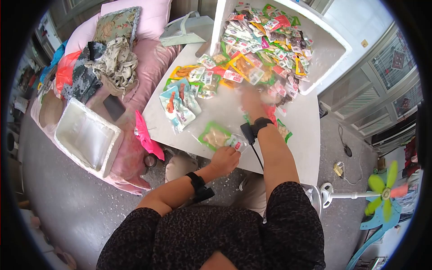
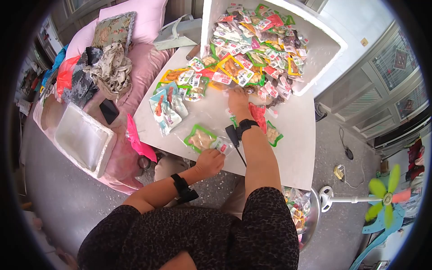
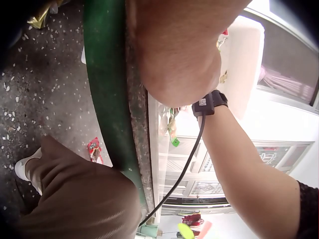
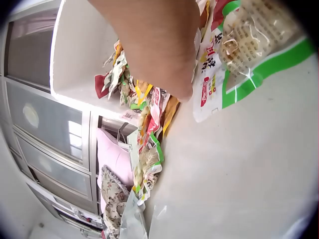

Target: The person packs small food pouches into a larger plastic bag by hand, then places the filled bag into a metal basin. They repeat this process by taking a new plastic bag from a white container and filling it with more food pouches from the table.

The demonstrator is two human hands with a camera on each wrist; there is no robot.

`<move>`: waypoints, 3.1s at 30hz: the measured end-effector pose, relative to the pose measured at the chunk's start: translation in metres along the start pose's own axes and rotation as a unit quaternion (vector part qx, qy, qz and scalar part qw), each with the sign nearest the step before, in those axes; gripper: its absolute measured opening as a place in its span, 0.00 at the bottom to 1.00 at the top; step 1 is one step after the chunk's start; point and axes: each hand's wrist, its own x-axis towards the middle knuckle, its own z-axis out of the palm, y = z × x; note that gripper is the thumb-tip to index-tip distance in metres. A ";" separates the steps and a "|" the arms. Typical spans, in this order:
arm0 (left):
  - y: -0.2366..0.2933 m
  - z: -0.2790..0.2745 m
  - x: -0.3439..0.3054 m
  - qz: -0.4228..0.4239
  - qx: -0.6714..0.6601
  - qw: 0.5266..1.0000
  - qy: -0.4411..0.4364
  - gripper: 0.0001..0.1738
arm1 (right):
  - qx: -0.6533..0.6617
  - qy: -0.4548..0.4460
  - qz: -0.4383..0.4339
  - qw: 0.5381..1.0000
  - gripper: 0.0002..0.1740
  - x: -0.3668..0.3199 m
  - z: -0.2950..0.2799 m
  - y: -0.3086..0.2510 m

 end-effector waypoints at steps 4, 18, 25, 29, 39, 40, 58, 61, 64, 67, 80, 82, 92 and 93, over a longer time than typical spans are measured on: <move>0.001 0.000 0.001 -0.005 0.003 1.000 -0.008 0.08 | 0.010 -0.046 -0.015 0.999 0.12 -0.020 -0.044 -0.027; -0.001 0.001 0.002 -0.014 -0.004 1.000 -0.014 0.08 | 0.319 -0.343 -0.028 0.883 0.12 -0.062 -0.102 0.018; 0.001 0.000 0.002 -0.017 -0.004 1.000 -0.022 0.09 | 0.377 -0.065 0.057 0.922 0.24 -0.004 -0.083 0.008; 0.000 0.001 0.002 -0.011 -0.007 1.000 -0.009 0.08 | 0.219 -0.087 -0.003 0.972 0.26 0.024 -0.038 -0.014; 0.001 0.000 0.003 -0.011 -0.002 1.000 -0.014 0.08 | 0.106 -0.187 -0.165 0.963 0.22 -0.034 -0.071 -0.040; 0.001 -0.001 0.003 -0.010 -0.001 1.000 -0.012 0.08 | 0.130 -0.205 -0.175 0.954 0.22 -0.036 -0.079 -0.040; -0.003 0.002 0.001 -0.026 0.012 1.000 -0.012 0.07 | 0.243 -0.147 0.026 0.959 0.22 0.089 -0.040 -0.030; -0.002 -0.001 0.003 -0.037 -0.002 0.999 -0.028 0.08 | 0.193 -0.112 -0.046 0.974 0.24 0.084 -0.009 -0.036; -0.004 -0.001 0.002 -0.044 -0.016 0.998 -0.038 0.08 | 0.128 -0.182 -0.105 0.969 0.25 0.072 0.006 -0.032; -0.004 0.001 0.001 -0.053 -0.016 0.998 -0.026 0.08 | 0.072 -0.301 -0.104 0.945 0.26 0.048 -0.019 -0.025; -0.005 -0.004 0.000 -0.079 -0.056 0.995 -0.032 0.08 | 0.144 -0.100 -0.197 0.965 0.31 0.070 -0.037 -0.110; -0.005 -0.004 0.001 -0.074 -0.062 0.995 -0.021 0.08 | 0.104 -0.098 -0.230 0.963 0.27 0.071 -0.025 -0.123; -0.006 -0.006 0.000 -0.072 -0.060 0.995 -0.026 0.08 | -0.087 -0.227 -0.103 0.964 0.12 0.067 -0.004 -0.090; -0.006 -0.006 0.000 -0.070 -0.060 0.995 -0.025 0.08 | -0.101 -0.246 -0.089 0.960 0.12 0.065 -0.010 -0.088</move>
